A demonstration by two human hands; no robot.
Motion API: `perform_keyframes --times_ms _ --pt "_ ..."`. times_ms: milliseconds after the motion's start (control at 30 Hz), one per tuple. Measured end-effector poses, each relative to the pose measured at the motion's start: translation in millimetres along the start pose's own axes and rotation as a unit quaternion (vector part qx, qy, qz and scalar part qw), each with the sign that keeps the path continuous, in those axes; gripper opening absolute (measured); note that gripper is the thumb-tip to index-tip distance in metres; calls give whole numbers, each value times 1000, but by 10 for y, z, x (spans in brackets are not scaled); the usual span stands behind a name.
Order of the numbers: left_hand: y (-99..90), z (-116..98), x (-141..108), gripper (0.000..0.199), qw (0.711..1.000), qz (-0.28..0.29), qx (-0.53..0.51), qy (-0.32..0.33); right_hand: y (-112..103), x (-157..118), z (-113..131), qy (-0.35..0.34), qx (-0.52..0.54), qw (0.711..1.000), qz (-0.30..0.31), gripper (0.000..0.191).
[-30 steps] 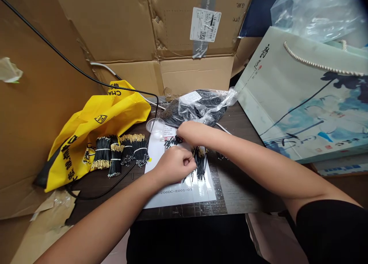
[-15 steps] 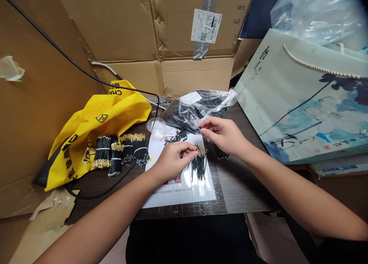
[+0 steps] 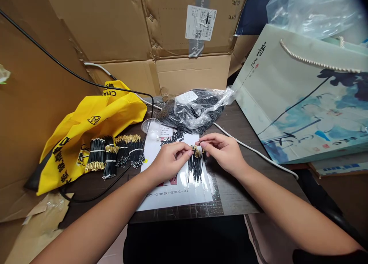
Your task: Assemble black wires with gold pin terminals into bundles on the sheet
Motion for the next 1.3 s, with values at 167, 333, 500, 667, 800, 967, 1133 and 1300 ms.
perform_keyframes --times_ms 167,333,500,667,800,967,1133,1300 --pt "12 20 6 25 1000 -9 17 21 -23 -3 10 5 -24 1000 12 20" --pt "7 23 11 22 999 -13 18 33 -22 -8 7 1 -68 997 19 19" --pt "-3 11 12 21 999 -16 20 41 -17 -11 1 14 -56 998 30 20" --pt "-2 7 15 20 998 -23 20 57 -21 -12 -2 22 -55 997 44 22" --pt "4 13 -2 20 996 -29 41 73 -12 -14 9 0 -108 992 61 21" --pt "8 17 -27 20 986 -43 106 120 20 -21 38 -70 -173 979 87 17" --pt "11 10 -34 19 980 -56 128 140 39 -30 56 -88 -191 973 100 17" --pt "6 0 -25 19 986 -52 104 120 -14 -7 64 -76 -185 978 67 25"
Point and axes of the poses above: each hand's wrist, its own x-axis towards the middle knuckle, its own y-axis out of the palm, z = x × y, the point moved 1 cm from there along x, towards the middle knuckle, and after that the axes turned 14 degrees about x, right-handed, at the moved point
